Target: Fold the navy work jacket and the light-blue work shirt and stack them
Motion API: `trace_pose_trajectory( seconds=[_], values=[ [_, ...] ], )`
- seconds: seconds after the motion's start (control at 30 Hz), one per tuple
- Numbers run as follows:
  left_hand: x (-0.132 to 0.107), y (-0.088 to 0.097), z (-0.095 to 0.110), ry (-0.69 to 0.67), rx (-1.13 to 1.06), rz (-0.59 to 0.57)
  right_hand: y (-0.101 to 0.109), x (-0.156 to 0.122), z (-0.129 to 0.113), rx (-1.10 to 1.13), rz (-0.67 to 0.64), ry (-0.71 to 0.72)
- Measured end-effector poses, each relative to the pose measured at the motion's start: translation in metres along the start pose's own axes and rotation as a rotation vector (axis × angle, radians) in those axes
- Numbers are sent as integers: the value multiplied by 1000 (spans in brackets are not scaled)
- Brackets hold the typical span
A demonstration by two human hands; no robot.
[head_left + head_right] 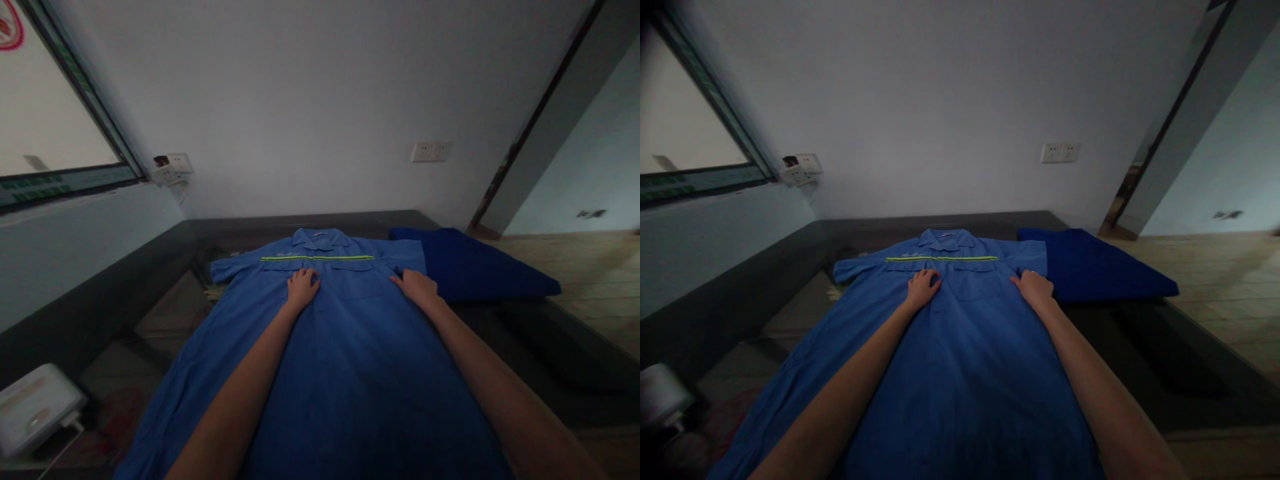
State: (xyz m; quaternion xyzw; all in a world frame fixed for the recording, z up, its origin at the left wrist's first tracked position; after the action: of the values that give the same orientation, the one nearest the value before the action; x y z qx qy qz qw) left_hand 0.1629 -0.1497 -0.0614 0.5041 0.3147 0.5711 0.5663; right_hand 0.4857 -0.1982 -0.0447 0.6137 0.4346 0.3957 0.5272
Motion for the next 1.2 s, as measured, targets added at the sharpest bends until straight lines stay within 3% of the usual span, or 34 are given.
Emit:
trace_pose_trajectory(
  seconds=[0.17,0.63,0.73,0.87,0.93,1.1,1.2],
  values=[
    [-3,3,2,12,-2,4,-12,-5,-21,-121,122,84],
    [-6,-1,14,55,-26,62,-10,11,-5,-156,129,147],
    [-7,7,14,47,-42,69,4,2,-12,-141,164,166],
    [-17,24,18,-38,-121,87,50,-33,-51,-115,359,294],
    [-28,25,25,-118,-222,30,59,-54,-81,-47,323,386],
    [-63,20,31,-190,-380,-59,20,-113,-169,144,-104,648],
    [-75,20,29,-221,-330,-39,-3,-132,-196,118,-180,661]
  ],
)
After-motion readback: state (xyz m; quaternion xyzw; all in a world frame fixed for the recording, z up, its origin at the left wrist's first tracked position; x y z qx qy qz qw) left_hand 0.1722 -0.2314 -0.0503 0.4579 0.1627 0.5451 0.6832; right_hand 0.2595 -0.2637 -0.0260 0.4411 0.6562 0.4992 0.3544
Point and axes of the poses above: each hand's wrist, its own x-axis towards the middle knuckle, its own y-axis out of the back of the hand, z = x × y, the point moved 10 cm from there along x, towards the middle knuckle, and after that the axes turned 5 degrees about x, right-handed, at the moved point
